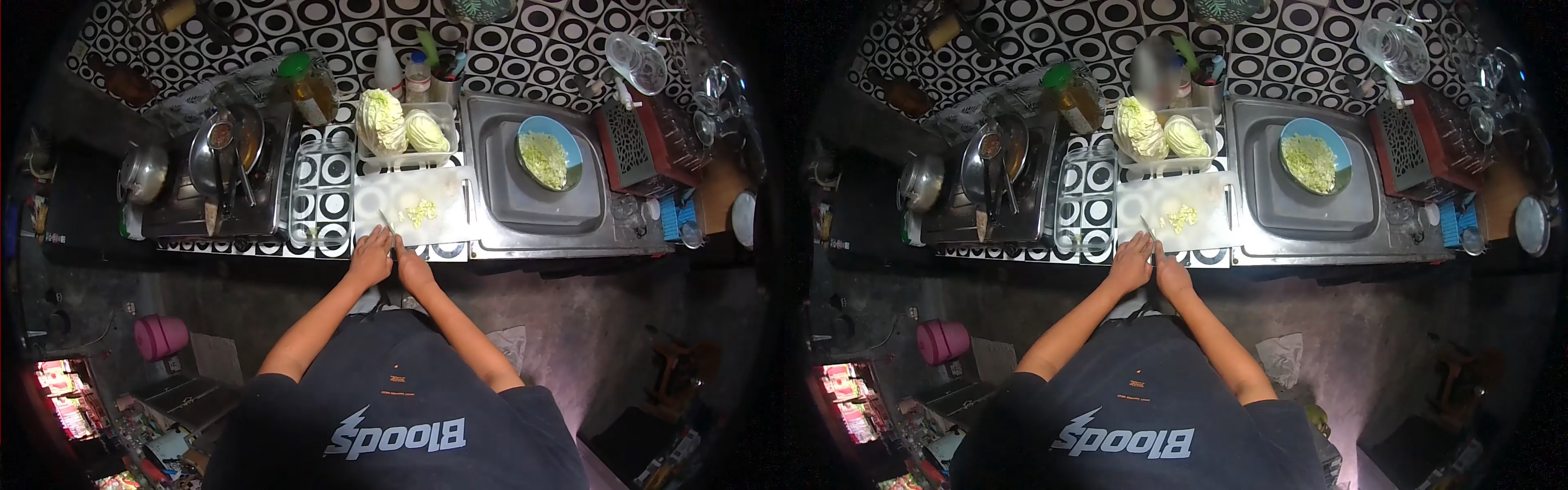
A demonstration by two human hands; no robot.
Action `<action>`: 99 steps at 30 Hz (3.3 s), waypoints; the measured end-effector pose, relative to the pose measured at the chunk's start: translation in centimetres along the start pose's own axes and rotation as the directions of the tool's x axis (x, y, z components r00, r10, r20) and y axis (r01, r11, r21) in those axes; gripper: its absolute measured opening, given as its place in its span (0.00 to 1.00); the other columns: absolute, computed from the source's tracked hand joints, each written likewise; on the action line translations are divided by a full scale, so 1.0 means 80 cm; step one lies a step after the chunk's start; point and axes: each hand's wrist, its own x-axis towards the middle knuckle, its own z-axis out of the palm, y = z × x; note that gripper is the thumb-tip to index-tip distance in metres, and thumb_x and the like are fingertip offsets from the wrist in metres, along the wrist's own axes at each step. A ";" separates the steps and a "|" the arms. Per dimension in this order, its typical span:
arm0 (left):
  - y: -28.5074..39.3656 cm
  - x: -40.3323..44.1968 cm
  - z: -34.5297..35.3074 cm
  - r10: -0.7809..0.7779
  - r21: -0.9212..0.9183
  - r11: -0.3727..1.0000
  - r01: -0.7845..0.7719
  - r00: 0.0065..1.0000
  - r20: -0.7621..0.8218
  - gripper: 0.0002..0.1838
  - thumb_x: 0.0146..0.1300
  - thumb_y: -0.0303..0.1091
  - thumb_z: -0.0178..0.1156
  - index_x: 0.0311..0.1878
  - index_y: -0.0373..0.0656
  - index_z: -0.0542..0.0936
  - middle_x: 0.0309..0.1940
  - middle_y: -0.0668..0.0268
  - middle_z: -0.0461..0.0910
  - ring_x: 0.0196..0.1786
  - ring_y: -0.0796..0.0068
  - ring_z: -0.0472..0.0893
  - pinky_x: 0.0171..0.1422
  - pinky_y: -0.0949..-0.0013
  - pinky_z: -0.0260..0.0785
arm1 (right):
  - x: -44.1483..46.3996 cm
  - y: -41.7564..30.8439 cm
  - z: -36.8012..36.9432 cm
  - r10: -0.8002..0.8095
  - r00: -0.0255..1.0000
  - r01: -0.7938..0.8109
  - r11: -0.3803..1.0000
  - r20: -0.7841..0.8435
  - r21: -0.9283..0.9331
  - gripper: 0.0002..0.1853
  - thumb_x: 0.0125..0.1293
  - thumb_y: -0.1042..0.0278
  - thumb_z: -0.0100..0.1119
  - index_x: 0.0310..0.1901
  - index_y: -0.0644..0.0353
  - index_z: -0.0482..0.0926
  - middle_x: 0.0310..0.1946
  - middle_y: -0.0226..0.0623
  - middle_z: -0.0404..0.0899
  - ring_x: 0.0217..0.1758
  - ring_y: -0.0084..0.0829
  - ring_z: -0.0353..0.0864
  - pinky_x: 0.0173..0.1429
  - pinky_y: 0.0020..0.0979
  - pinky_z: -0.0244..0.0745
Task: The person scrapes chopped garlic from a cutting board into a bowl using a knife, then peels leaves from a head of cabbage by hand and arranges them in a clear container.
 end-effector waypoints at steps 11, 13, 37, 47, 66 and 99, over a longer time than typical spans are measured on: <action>-0.026 0.007 -0.001 0.120 -0.002 0.993 -0.120 0.992 -0.025 0.31 0.55 0.32 0.57 0.64 0.33 0.73 0.68 0.51 0.69 0.74 0.54 0.64 0.74 0.48 0.56 | -0.034 -0.002 0.002 0.070 0.997 -0.068 0.993 0.017 -0.099 0.40 0.64 0.77 0.50 0.77 0.60 0.47 0.43 0.64 0.79 0.43 0.56 0.84 0.46 0.47 0.80; -0.035 0.010 -0.004 0.168 -0.008 0.986 -0.168 0.985 -0.040 0.30 0.55 0.31 0.57 0.63 0.33 0.74 0.67 0.51 0.71 0.73 0.54 0.65 0.73 0.47 0.57 | -0.027 -0.004 0.005 0.075 0.997 -0.075 0.992 -0.009 -0.102 0.41 0.63 0.78 0.50 0.77 0.59 0.46 0.43 0.65 0.78 0.43 0.56 0.84 0.46 0.47 0.80; -0.038 0.025 -0.001 0.069 -0.215 0.967 -0.137 0.953 -0.296 0.16 0.57 0.36 0.66 0.48 0.40 0.81 0.47 0.60 0.77 0.56 0.59 0.73 0.60 0.55 0.61 | 0.001 -0.027 -0.042 0.162 0.979 -0.167 0.985 -0.124 -0.032 0.40 0.62 0.81 0.47 0.77 0.50 0.52 0.43 0.57 0.77 0.43 0.56 0.80 0.47 0.48 0.76; -0.023 0.047 0.010 -0.033 -0.138 0.990 -0.019 0.932 -0.362 0.08 0.58 0.35 0.65 0.38 0.43 0.80 0.38 0.64 0.75 0.48 0.61 0.73 0.52 0.57 0.61 | -0.004 -0.003 -0.075 0.029 0.996 -0.024 0.998 0.085 -0.060 0.41 0.59 0.83 0.47 0.76 0.52 0.54 0.47 0.58 0.77 0.47 0.57 0.80 0.52 0.48 0.76; 0.053 0.047 0.028 -0.301 -0.128 0.953 0.276 0.792 -0.532 0.07 0.58 0.29 0.64 0.41 0.43 0.84 0.41 0.70 0.83 0.47 0.66 0.77 0.54 0.59 0.62 | -0.010 0.062 -0.115 -0.204 0.934 0.147 0.967 0.292 0.207 0.40 0.58 0.84 0.48 0.75 0.60 0.53 0.48 0.61 0.77 0.51 0.59 0.77 0.56 0.49 0.73; 0.070 0.049 0.056 -0.367 -0.155 0.925 0.348 0.709 -0.602 0.09 0.55 0.27 0.64 0.41 0.42 0.83 0.45 0.67 0.83 0.51 0.65 0.79 0.55 0.58 0.62 | 0.011 0.074 -0.112 -0.294 0.883 0.355 0.928 0.365 -0.111 0.38 0.60 0.80 0.47 0.74 0.68 0.54 0.40 0.61 0.80 0.40 0.54 0.84 0.46 0.45 0.80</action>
